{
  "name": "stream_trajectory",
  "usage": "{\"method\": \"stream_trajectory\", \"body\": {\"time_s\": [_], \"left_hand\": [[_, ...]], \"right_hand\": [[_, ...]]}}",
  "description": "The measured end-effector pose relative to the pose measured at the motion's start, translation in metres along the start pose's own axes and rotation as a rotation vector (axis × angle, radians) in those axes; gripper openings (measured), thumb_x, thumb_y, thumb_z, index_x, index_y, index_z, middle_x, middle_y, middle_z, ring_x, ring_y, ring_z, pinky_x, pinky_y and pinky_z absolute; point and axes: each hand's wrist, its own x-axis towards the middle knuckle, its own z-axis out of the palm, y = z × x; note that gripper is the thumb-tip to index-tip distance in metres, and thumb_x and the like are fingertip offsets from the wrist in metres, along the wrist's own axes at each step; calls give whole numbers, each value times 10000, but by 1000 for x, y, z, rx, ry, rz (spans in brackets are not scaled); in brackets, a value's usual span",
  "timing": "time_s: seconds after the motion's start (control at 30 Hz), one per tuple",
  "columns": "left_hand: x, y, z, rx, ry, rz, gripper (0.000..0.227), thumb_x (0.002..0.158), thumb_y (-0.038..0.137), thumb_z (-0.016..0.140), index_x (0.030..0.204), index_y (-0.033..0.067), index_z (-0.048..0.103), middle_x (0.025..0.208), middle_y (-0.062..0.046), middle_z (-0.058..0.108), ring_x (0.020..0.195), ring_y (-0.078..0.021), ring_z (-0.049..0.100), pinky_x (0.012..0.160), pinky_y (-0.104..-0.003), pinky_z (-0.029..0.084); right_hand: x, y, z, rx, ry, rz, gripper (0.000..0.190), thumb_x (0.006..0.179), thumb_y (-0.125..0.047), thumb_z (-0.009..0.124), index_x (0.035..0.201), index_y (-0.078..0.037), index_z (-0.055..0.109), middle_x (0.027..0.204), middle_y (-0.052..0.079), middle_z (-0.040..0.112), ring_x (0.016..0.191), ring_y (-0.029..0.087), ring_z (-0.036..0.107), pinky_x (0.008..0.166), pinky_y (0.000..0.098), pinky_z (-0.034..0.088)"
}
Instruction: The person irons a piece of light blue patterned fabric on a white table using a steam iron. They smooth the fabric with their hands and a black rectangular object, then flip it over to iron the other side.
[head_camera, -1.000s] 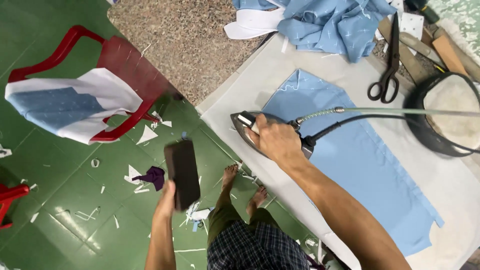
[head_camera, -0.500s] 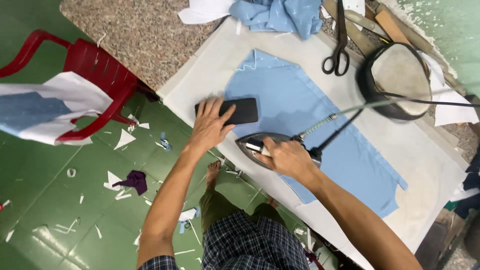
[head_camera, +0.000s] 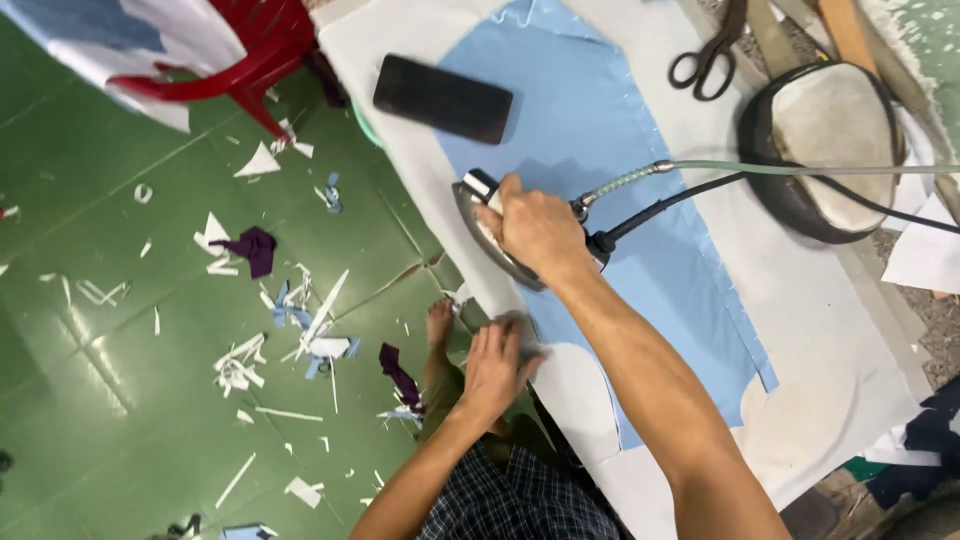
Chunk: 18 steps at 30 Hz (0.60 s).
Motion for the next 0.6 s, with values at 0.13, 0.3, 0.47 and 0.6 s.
{"method": "stream_trajectory", "body": {"time_s": [0.13, 0.3, 0.47, 0.6], "left_hand": [[-8, 12, 12, 23, 134, 39, 266, 799, 188, 831, 940, 22, 679, 927, -93, 516, 772, -287, 566, 626, -363, 441], [-14, 25, 6, -10, 214, 8, 153, 894, 137, 772, 810, 75, 661, 841, -48, 537, 719, -251, 573, 581, -342, 412], [-24, 29, 4, -34, 226, 8, 158, 886, 132, 777, 805, 74, 655, 836, -47, 533, 725, -257, 581, 595, -342, 424], [-35, 25, 12, -28, 233, 25, 144, 883, 127, 776, 813, 84, 659, 833, -44, 514, 718, -255, 573, 598, -339, 416]], "right_hand": [[-13, 2, 6, -18, 5, -19, 442, 1006, -476, 521, 1054, -37, 534, 833, 264, 716, 780, 466, 738, 676, 545, 604], [-35, -1, 1, -9, -25, -32, 423, 1020, -423, 527, 1063, -4, 551, 801, 275, 715, 786, 467, 739, 673, 545, 613], [-57, -1, 2, -10, -27, -35, 423, 1017, -414, 538, 1058, 7, 567, 794, 281, 717, 770, 465, 741, 652, 545, 612], [-74, -2, 0, 9, -47, -19, 412, 1021, -382, 541, 1071, 26, 581, 802, 292, 718, 779, 460, 743, 650, 539, 619]]}}
